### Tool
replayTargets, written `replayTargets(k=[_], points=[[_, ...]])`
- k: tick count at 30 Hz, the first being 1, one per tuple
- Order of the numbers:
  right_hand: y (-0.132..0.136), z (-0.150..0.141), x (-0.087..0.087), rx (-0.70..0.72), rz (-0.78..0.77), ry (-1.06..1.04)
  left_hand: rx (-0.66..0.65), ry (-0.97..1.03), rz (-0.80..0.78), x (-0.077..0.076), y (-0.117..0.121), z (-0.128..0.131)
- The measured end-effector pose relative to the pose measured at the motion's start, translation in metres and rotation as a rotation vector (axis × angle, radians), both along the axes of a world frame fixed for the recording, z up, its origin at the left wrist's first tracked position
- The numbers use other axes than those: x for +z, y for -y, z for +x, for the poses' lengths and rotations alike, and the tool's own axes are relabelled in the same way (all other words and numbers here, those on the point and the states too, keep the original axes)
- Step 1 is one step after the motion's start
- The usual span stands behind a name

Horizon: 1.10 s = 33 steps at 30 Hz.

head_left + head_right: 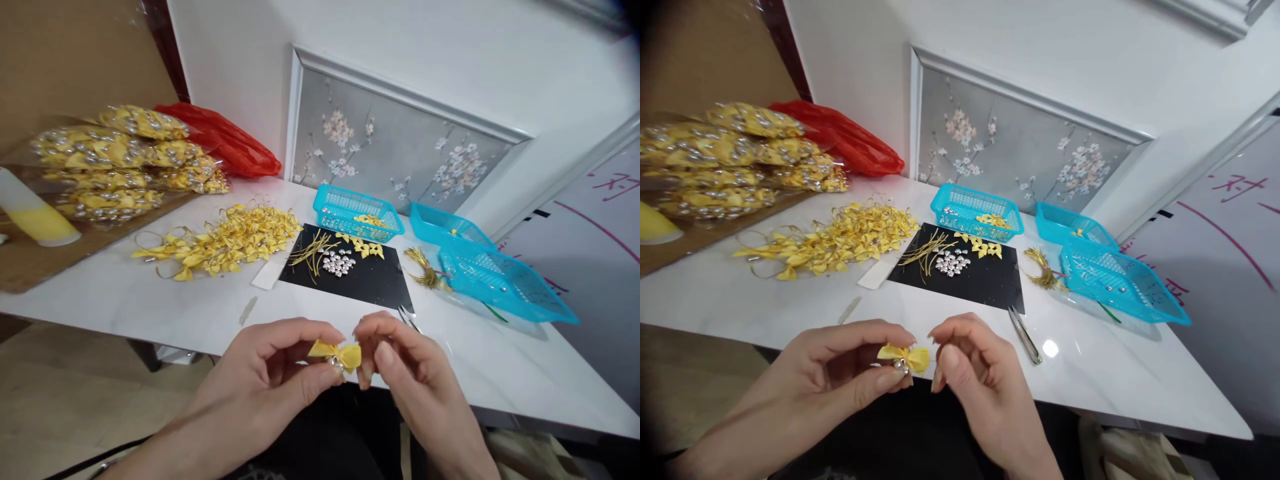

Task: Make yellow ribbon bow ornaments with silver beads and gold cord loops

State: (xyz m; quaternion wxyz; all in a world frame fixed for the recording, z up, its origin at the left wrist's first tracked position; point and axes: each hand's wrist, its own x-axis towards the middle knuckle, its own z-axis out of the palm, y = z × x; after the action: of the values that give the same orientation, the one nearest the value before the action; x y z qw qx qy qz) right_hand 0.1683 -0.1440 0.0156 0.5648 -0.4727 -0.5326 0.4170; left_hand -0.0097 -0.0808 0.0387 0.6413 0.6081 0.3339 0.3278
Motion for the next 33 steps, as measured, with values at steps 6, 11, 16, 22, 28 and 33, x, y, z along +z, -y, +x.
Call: replayTargets(k=[6,11,16,22,28,33], points=[[0.004,-0.012,0.003,-0.081,0.021,0.160,-0.004,-0.054,0.030,-0.007,0.001,-0.001],[0.000,-0.013,-0.001,-0.104,-0.010,0.127,0.017,-0.034,0.029,-0.008,-0.003,-0.005],[-0.001,-0.014,0.000,-0.099,0.000,0.153,-0.018,0.008,0.017,-0.003,-0.010,-0.002],[-0.002,-0.015,-0.003,-0.131,0.041,0.196,-0.151,0.151,-0.174,-0.011,-0.015,-0.002],[-0.003,-0.016,-0.003,-0.168,0.086,0.243,-0.185,0.130,-0.142,-0.013,-0.014,-0.003],[-0.002,-0.022,-0.002,-0.191,0.076,0.209,-0.108,0.045,-0.030,-0.011,-0.013,-0.001]])
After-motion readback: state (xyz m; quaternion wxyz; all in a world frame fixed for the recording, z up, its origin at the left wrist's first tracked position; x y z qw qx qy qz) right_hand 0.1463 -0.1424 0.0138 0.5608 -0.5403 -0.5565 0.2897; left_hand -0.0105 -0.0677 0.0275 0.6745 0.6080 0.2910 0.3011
